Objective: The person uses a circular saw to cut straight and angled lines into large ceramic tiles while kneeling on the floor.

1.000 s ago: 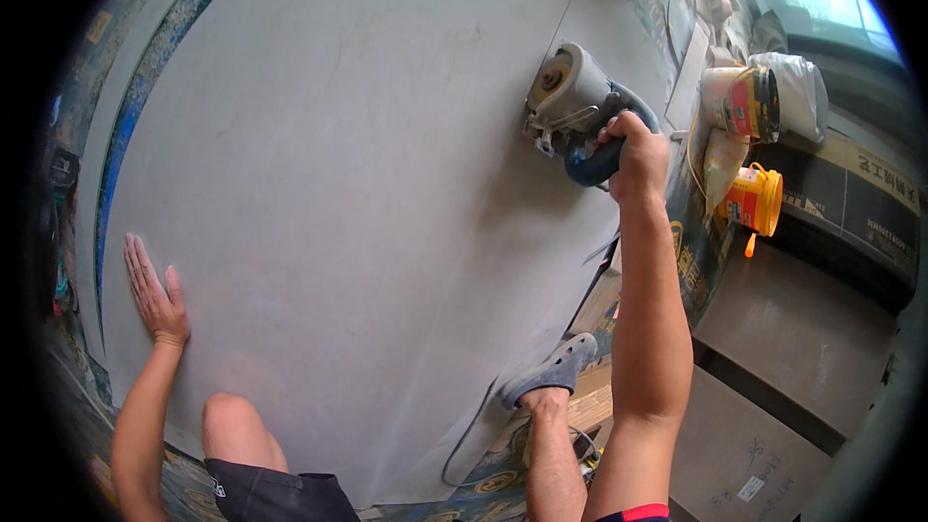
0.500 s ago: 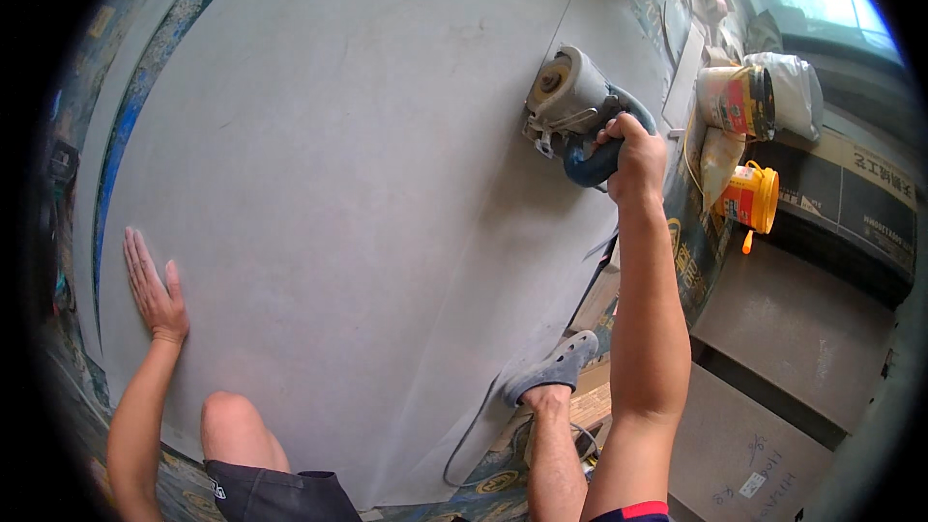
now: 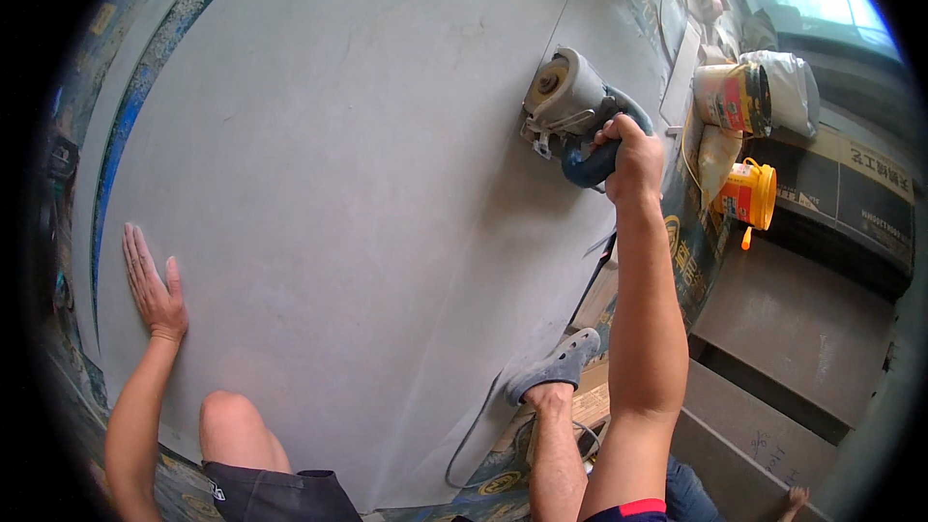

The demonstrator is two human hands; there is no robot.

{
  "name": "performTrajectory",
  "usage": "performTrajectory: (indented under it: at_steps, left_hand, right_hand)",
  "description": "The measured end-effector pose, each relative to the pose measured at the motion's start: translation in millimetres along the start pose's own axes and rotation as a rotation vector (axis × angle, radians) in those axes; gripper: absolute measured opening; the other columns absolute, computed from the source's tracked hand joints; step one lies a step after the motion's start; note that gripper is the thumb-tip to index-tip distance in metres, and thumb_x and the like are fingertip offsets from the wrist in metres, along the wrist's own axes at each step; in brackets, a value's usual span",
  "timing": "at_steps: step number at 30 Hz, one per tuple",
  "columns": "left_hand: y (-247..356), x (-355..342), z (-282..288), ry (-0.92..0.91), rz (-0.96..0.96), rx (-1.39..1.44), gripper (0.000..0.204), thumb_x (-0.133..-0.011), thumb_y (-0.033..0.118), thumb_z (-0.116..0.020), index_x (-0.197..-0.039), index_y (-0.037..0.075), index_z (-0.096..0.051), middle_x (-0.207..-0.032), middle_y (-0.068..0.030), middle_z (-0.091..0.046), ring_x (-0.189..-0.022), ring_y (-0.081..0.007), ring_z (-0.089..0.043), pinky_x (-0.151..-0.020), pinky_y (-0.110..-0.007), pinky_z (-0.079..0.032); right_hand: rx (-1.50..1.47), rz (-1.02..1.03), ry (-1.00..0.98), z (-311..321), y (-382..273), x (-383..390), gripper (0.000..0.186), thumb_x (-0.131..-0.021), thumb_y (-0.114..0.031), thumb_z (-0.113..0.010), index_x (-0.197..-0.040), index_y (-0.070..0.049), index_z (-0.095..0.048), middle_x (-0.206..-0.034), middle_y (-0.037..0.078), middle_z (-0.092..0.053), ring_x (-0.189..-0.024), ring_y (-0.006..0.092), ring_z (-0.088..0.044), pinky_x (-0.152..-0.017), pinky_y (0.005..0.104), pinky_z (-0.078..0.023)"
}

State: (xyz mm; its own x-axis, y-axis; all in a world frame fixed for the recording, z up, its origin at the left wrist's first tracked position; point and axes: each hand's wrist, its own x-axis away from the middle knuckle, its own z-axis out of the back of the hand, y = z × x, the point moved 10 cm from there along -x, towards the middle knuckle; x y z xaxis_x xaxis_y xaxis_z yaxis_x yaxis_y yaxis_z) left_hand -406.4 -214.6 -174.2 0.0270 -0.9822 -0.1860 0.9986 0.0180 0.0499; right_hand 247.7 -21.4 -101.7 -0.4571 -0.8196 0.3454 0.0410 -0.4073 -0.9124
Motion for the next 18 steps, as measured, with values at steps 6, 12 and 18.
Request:
performTrajectory:
  at_steps: [6,12,18]
  left_hand:
    - [1.0,-0.6,1.1,0.009,-0.009,0.008,0.072,-0.098,0.035,-0.045,-0.154,-0.003,-0.020,-0.161,-0.0194,-0.022,-0.150,-0.0354,-0.019,-0.122,-0.044,-0.015]
    - [-1.1,-0.1,-0.5,-0.002,0.003,0.003,0.071,-0.099,0.035,-0.046,-0.154,-0.003,-0.021,-0.161,-0.0194,-0.022,-0.150,-0.0348,-0.019,-0.122,-0.044,-0.015]
    - [-2.7,1.7,-1.3,-0.009,0.003,0.005,0.070,-0.099,0.033,-0.044,-0.154,-0.003,-0.020,-0.161,-0.0191,-0.022,-0.150,-0.0346,-0.019,-0.122,-0.044,-0.014]
  right_hand:
    - [-0.034,0.009,0.038,1.3,-0.3,3.1,0.003,-0.076,-0.002,-0.058,-0.075,0.001,-0.059,-0.071,0.009,-0.057,-0.063,0.0218,-0.056,-0.060,0.0350,-0.049]
    - [-0.010,0.012,0.050,-1.1,-1.3,8.9,0.004,-0.076,-0.002,-0.058,-0.075,0.001,-0.058,-0.070,0.010,-0.056,-0.063,0.0220,-0.056,-0.061,0.0350,-0.049]
    - [-0.002,-0.009,-0.016,-0.6,2.9,11.0,0.010,-0.077,-0.002,-0.057,-0.088,-0.002,-0.059,-0.074,0.005,-0.056,-0.066,0.0188,-0.057,-0.064,0.0328,-0.048]
